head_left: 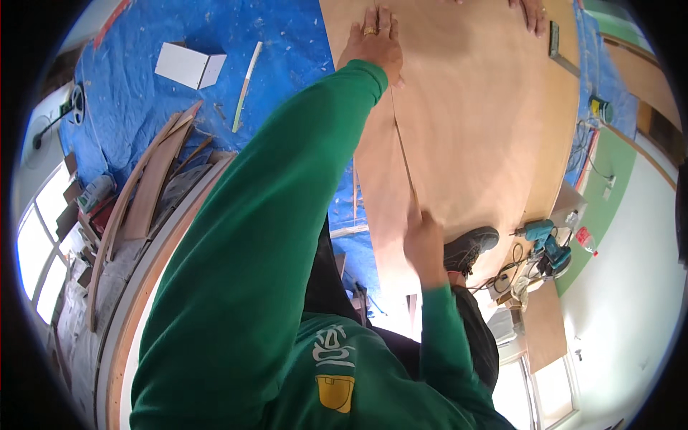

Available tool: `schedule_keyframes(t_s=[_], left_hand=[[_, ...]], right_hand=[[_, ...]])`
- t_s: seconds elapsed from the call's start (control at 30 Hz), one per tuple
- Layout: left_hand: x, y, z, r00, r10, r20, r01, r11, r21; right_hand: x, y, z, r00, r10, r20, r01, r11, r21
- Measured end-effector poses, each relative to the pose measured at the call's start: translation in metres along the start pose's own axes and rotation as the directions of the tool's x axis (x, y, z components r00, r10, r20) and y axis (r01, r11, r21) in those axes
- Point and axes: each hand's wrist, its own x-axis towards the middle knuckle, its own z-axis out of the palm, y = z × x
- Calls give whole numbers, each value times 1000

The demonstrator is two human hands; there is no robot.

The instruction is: The person uses a utility knife to score and cut a large sheet of plywood laid on a blue protective tarp. They repeatedly score the same line to deepen the cut while another person holds the sheet steady.

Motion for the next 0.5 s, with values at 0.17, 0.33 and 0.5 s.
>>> schedule_keyframes(t_s=[0.17,0.33,0.5], left_hand=[[11,23,7,997,60,-52,-62,998,-29],[0,10,-7,999,-22,-24,22,1000,14],[0,5,-25,992,-19,123,30,996,-89]], right_hand=[[141,6,25,957,290,25,-291,948,129],[23,-1,-6,1000,-8,-22,6,997,-75],[-22,-15,-23,967,212,145,-220,974,46]])
